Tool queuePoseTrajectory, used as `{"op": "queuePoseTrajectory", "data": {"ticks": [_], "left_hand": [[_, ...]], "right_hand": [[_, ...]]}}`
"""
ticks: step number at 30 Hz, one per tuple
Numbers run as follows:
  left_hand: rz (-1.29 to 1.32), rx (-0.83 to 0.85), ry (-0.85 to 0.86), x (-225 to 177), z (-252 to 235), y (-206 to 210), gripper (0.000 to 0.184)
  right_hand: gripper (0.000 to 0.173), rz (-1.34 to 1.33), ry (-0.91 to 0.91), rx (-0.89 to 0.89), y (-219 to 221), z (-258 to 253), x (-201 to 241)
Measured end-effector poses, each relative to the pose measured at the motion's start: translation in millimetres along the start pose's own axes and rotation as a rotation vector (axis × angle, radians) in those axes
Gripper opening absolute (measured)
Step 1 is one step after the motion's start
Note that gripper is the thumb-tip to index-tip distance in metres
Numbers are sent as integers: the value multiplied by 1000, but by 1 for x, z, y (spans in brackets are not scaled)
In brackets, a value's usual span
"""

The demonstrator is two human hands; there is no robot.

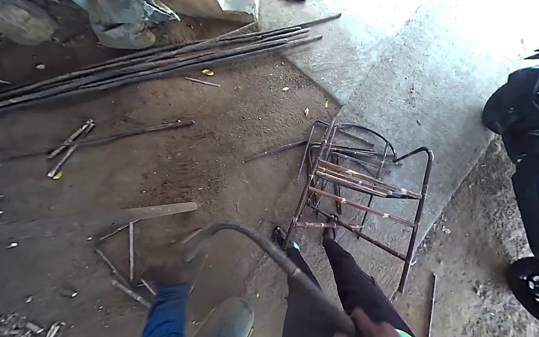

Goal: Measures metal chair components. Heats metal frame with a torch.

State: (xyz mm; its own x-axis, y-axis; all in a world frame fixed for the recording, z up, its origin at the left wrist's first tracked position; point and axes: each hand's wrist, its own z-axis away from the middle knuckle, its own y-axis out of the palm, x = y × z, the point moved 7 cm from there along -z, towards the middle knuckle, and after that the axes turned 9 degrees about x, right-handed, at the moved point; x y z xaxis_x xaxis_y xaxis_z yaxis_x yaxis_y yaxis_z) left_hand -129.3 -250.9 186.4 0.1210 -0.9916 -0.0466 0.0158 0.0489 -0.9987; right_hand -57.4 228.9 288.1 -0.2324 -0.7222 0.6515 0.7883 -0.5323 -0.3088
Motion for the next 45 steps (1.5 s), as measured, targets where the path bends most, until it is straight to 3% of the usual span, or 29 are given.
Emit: {"op": "queuePoseTrajectory", "data": {"ticks": [1,4,9,11,14,18,22,29,45], "left_hand": [[34,47,-48,-11,6,19,51],[338,406,-238,-60,34,85,57],[584,798,-233,-154,94,181,44],[571,841,-266,-178,108,210,44],[530,758,-359,-198,118,230,43],[492,471,-385,-204,114,238,36],[496,383,-350,-205,122,237,35],[402,395,-345,-203,115,235,34],[461,393,-312,-201,97,238,31]], "right_hand": [[53,19,19,-50,-6,-6,-17],[50,174,68,-194,-33,-41,-102],[26,324,231,-356,-90,-114,-229],[24,359,276,-402,-99,-143,-261],[25,413,372,-426,-97,-175,-292],[24,442,381,-475,-99,-198,-296],[24,421,359,-509,-95,-201,-297],[24,414,349,-547,-89,-201,-298],[23,376,329,-620,-84,-204,-295]]}}
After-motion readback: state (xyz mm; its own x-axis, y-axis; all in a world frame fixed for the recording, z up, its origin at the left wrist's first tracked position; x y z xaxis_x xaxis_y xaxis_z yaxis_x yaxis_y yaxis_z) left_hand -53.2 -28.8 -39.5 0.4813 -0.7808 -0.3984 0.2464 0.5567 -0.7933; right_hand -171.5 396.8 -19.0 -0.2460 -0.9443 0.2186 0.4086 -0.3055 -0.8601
